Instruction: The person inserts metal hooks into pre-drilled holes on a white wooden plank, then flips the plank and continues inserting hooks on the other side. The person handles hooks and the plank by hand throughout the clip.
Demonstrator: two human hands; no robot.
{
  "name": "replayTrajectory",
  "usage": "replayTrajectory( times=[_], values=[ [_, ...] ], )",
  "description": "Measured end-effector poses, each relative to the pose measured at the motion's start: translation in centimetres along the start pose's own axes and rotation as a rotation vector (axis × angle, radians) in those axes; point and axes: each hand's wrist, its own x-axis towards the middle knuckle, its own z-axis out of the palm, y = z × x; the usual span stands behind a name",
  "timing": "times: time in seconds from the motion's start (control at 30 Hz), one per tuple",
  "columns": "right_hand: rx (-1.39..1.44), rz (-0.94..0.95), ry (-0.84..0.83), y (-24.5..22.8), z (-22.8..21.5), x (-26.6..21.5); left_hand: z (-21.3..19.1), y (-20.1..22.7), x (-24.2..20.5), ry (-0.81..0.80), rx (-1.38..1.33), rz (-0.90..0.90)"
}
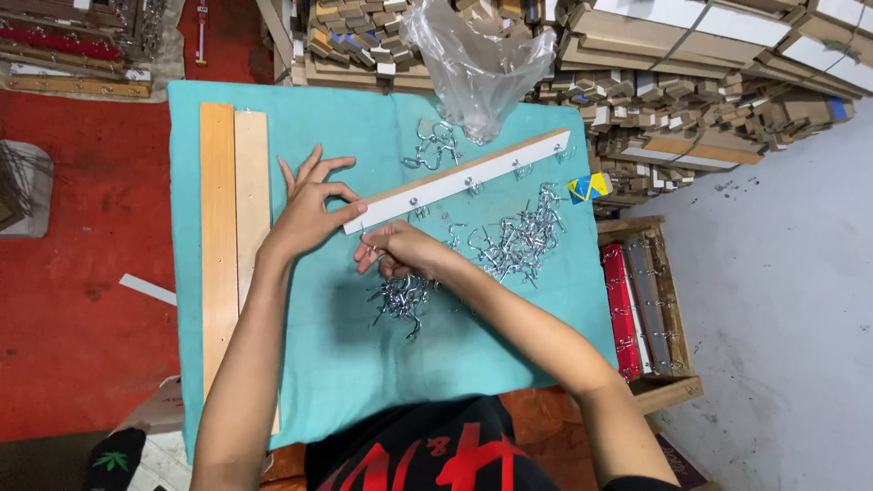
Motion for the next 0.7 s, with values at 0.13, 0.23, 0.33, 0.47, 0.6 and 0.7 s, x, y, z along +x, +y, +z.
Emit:
replayTrajectory(
  times=[0.13, 0.23, 0.33, 0.47, 0.6, 0.7],
  values=[
    [0.099, -0.012, -0.013, 0.5, -0.6, 0.3, -0.1, -0.2, -0.1, -0.007, -0.030, -0.005],
    [0.222, -0.042, -0.052, 1.5, -0.8, 0.5, 0.1, -0.3, -0.3, -0.011, -0.049, 0.006],
    [0.234, -0.077, -0.042, 1.7, -0.8, 0.8, 0.0, -0.4, -0.1, -0.019, -0.054, 0.025],
    [0.291, -0.086, -0.033, 2.0, -0.4, 1.1, 0.2, -0.6, -0.1, -0.030, -0.061, 0.023],
    [0.337, -0.039, -0.003, 1.5, -0.1, 1.7, 0.3, -0.7, 0.0, -0.035, -0.064, 0.019],
    [0.364, -0.024, 0.028, 2.3, -0.8, 3.7, 0.3, -0.7, 0.0, -0.034, -0.060, 0.027]
  ],
)
